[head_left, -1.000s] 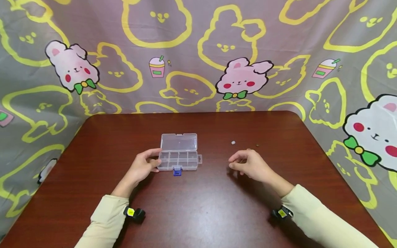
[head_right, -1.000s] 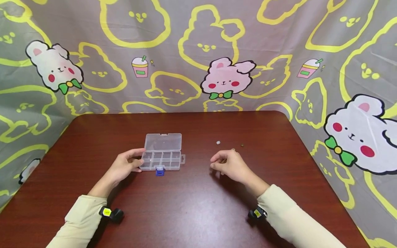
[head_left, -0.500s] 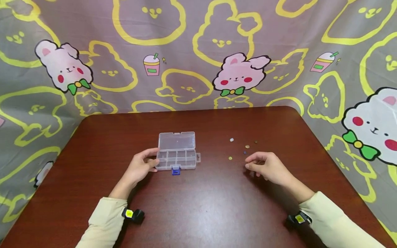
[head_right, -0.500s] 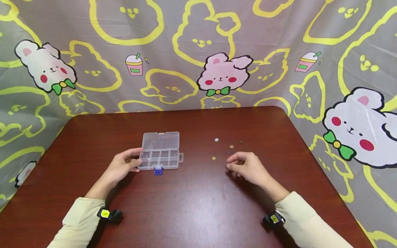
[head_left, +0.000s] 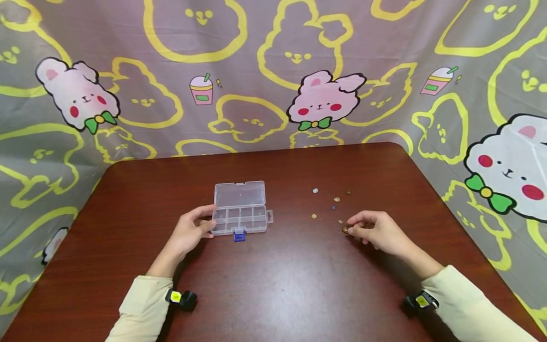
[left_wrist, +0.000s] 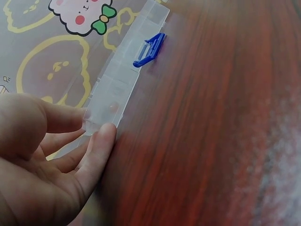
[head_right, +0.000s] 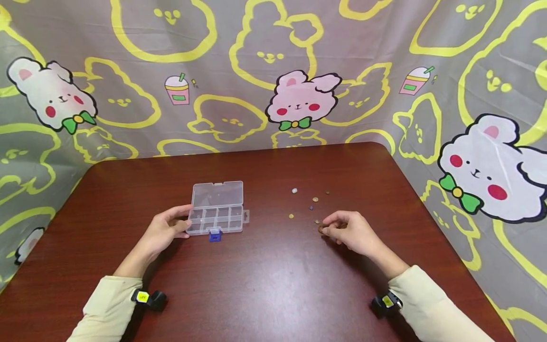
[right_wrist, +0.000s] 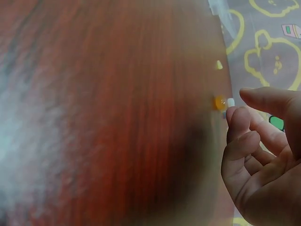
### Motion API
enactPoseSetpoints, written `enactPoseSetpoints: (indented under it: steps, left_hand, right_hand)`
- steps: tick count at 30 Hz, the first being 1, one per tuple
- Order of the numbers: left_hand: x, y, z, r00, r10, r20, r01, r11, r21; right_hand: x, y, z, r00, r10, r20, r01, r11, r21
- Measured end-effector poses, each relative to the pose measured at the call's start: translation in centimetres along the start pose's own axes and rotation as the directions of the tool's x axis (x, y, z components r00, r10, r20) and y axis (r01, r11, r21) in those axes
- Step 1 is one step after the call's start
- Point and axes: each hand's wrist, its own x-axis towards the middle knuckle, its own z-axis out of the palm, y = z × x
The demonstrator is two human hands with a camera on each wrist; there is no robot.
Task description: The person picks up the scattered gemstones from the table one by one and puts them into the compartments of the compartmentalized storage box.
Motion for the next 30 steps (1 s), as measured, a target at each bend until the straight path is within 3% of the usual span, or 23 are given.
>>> enactPoseSetpoints:
  steps: [26,30]
  left_hand:
    - [0.04,-0.31,0.22,0.999,-0.029,-0.014,0.03,0.999,0.042]
    - [0.19,-0.37,0.31,1.0,-0.009,-0.016,0.01,0.999,0.037]
  right_hand:
    - [0.33,0.61,0.8,0.995,0.065,-0.075,-0.073,0.991,-0.109]
    - [0.69,0.37,0.63,0.995,0.061,-0.075,-0.071,0.987,-0.141]
